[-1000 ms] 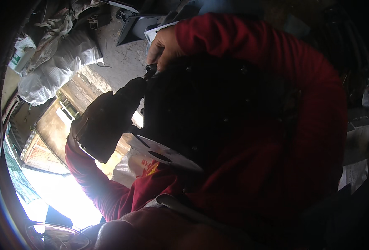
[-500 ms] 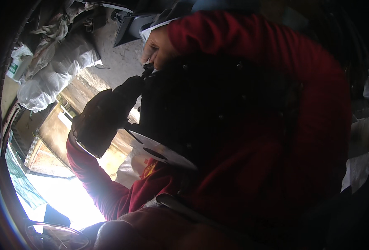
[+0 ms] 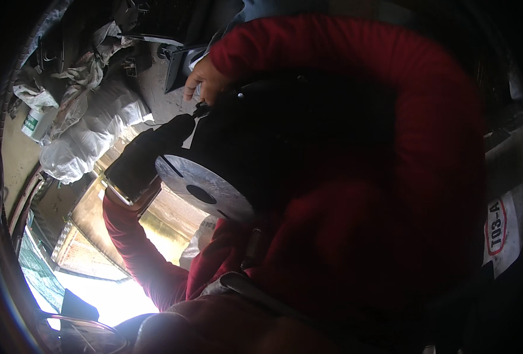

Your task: The person assembles a metal component by attaching a circular disc to a housing and then securing a curved metal bracket with bolts. They use a wrench to tighten the fasteners and reposition the assembly to access different bolt locations.

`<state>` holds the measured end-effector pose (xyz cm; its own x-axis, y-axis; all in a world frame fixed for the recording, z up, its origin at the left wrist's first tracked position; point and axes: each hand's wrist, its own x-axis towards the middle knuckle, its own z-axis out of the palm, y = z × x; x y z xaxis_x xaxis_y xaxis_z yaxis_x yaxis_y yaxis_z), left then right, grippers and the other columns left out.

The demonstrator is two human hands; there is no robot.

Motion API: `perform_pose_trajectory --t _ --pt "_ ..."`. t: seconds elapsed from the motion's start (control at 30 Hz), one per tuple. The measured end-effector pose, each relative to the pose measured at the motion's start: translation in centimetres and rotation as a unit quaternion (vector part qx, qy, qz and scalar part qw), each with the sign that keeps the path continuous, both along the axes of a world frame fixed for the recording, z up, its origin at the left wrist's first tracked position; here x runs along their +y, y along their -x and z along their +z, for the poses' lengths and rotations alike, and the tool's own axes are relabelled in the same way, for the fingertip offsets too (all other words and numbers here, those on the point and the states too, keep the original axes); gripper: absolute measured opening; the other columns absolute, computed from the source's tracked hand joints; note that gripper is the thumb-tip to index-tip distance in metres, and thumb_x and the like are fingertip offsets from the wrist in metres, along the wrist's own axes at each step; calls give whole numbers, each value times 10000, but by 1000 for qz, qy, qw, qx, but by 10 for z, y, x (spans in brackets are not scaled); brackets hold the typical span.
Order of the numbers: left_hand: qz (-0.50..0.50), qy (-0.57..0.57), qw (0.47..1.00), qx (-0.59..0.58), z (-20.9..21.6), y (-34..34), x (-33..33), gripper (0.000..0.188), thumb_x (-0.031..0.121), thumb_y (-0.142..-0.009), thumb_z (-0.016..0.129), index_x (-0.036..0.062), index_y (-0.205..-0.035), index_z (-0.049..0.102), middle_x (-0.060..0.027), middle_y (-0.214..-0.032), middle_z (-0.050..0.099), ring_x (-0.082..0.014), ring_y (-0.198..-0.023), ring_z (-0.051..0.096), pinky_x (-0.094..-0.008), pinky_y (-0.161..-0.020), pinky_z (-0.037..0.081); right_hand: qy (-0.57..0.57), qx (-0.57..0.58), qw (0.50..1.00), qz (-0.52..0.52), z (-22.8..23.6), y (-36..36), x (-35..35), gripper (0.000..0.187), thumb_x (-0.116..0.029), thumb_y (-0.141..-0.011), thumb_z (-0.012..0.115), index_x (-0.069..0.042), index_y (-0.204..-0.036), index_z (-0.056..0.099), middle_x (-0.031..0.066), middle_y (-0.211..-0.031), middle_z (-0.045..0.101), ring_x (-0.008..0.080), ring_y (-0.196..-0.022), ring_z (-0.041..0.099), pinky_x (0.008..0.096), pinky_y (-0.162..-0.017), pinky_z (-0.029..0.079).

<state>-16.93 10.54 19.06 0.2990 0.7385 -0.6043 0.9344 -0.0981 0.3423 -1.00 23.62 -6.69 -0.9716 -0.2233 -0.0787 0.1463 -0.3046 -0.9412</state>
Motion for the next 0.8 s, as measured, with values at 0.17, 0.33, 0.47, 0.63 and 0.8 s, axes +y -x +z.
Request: perform_pose_trajectory --t 0.17,0.33,0.47,0.63,0.8 --pt "-129 -117 984 45 33 -4 18 629 121 -780 746 72 -1344 473 -128 -1187 617 -274 -993 643 -344 -904 508 -46 -25 986 -160 21 -85 56 514 -237 -917 638 -77 -1382 488 107 -1189 652 142 -978 618 285 -840 490" --pt "-166 -115 972 -121 22 -65 88 574 89 -765 745 68 -1296 529 -116 -1171 638 -252 -989 657 -329 -878 527 -109 -82 962 -236 33 -194 36 332 -214 -923 627 -68 -1221 642 88 -1145 680 158 -1070 612 292 -928 471" --pt "-195 -43 963 -181 -5 -107 120 533 62 -753 743 65 -1258 574 -107 -1159 655 -234 -985 668 -318 -857 542 -106 -36 946 -304 32 -205 6 290 -198 -924 620 -109 -1195 670 71 -1178 675 185 -1140 602 316 -1004 442" --pt "-258 5 953 -159 -14 -120 134 486 29 -738 742 61 -1210 629 -95 -1143 676 -211 -981 681 -304 -831 561 -60 -30 943 -325 12 -204 -3 289 -194 -915 622 -160 -1197 676 32 -1181 675 155 -1091 614 302 -953 473" --pt "-437 -25 896 -67 -11 -123 143 736 171 -759 778 -45 -1371 432 -152 -1224 627 -217 -1089 637 -313 -945 513 -16 -82 952 -295 14 -204 -2 312 -204 -929 606 -133 -1231 646 22 -1268 626 112 -1012 604 283 -784 517"
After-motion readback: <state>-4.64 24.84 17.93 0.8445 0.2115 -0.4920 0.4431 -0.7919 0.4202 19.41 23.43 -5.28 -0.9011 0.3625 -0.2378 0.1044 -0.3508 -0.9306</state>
